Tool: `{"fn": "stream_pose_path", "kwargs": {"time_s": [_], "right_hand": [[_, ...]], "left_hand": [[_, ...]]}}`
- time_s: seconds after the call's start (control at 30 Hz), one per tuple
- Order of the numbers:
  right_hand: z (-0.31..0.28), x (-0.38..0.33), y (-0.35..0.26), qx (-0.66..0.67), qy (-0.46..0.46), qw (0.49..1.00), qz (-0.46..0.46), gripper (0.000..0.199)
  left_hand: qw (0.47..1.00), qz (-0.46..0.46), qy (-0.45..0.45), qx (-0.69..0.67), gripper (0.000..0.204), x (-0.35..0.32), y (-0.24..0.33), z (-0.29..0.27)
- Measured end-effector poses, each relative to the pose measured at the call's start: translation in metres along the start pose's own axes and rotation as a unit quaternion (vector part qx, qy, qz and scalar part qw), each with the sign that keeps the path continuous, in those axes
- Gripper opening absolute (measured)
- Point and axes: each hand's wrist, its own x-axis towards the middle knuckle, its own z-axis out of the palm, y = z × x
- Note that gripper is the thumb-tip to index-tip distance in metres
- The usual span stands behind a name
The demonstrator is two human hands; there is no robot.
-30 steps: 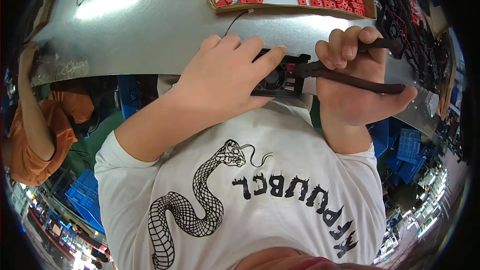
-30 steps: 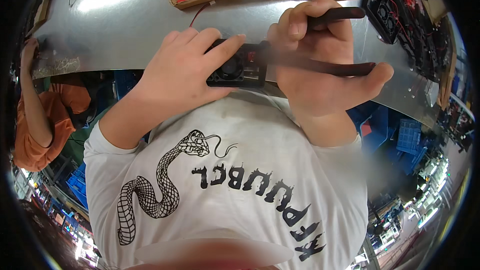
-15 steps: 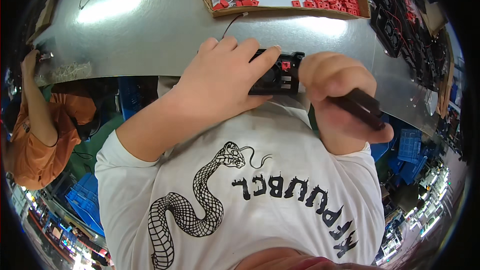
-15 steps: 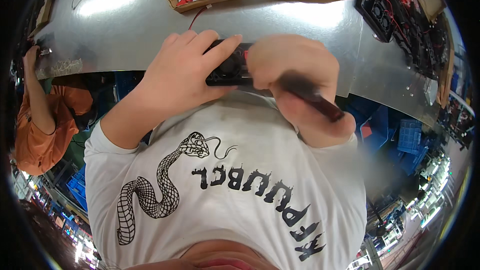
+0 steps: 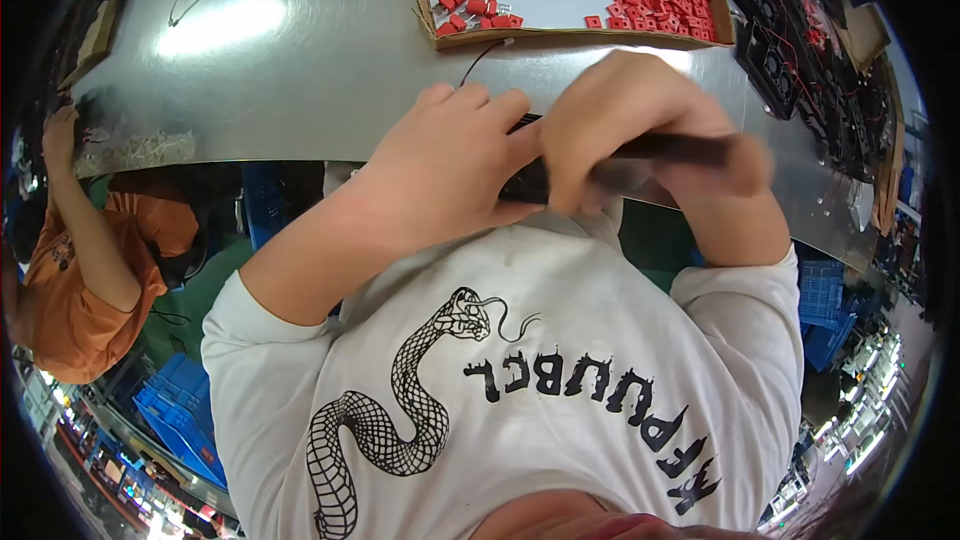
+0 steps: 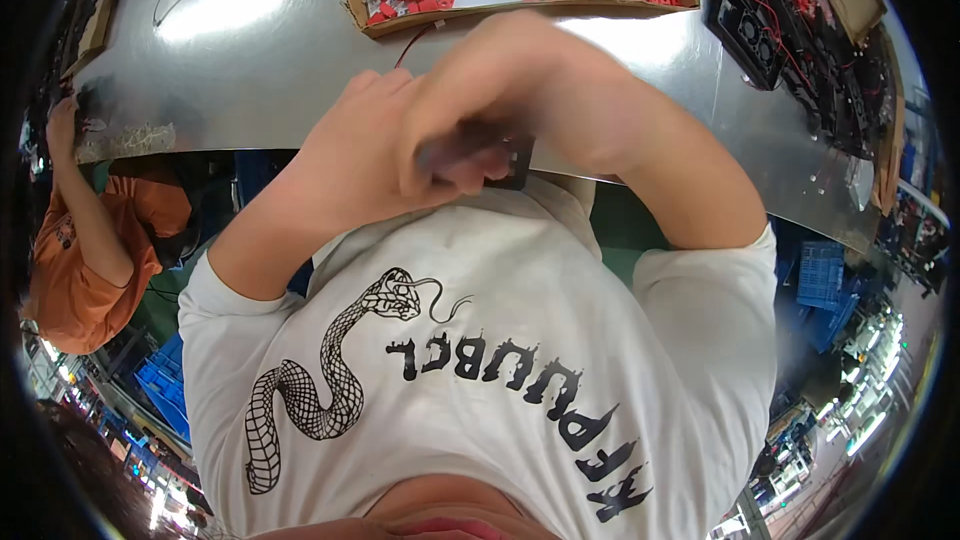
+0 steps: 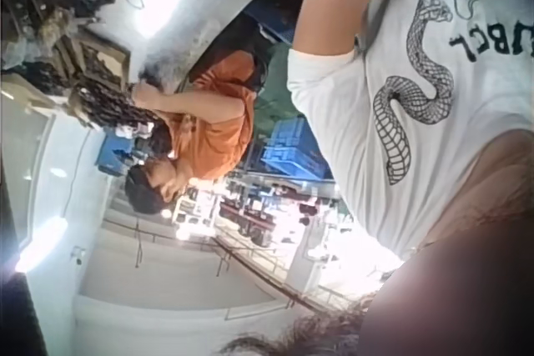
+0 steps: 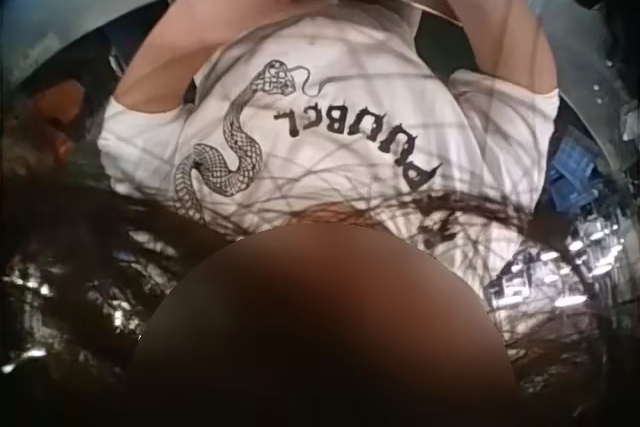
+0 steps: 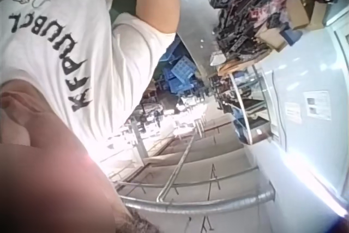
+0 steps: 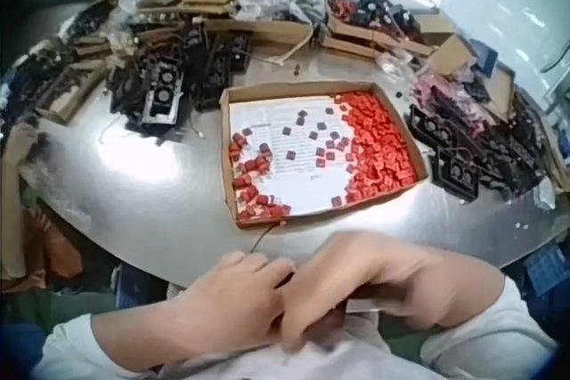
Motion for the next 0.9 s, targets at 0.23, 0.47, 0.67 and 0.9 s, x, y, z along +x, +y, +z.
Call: {"fn": "stream_pose_path", "kwargs": {"time_s": [0.23,0.47,0.67,0.9], "right_hand": [[0.023,-0.047,0.04,0.152,0.311,0.91,-0.229,0.115],[0.027,-0.05,0.062,0.099,0.308,0.892,-0.317,0.107],[0.025,-0.05,0.065,0.123,0.307,0.89,-0.315,0.107],[0.026,-0.05,0.064,0.126,0.309,0.889,-0.313,0.109]], "left_hand": [[0.996,-0.005,0.083,0.031,0.067,-0.001,0.003,0.011],[0.999,-0.017,0.045,0.007,0.077,0.0,0.005,0.006],[0.997,0.001,0.076,0.033,0.07,0.0,0.005,0.01],[0.997,0.0,0.068,0.026,0.069,0.0,0.005,0.008]]}}
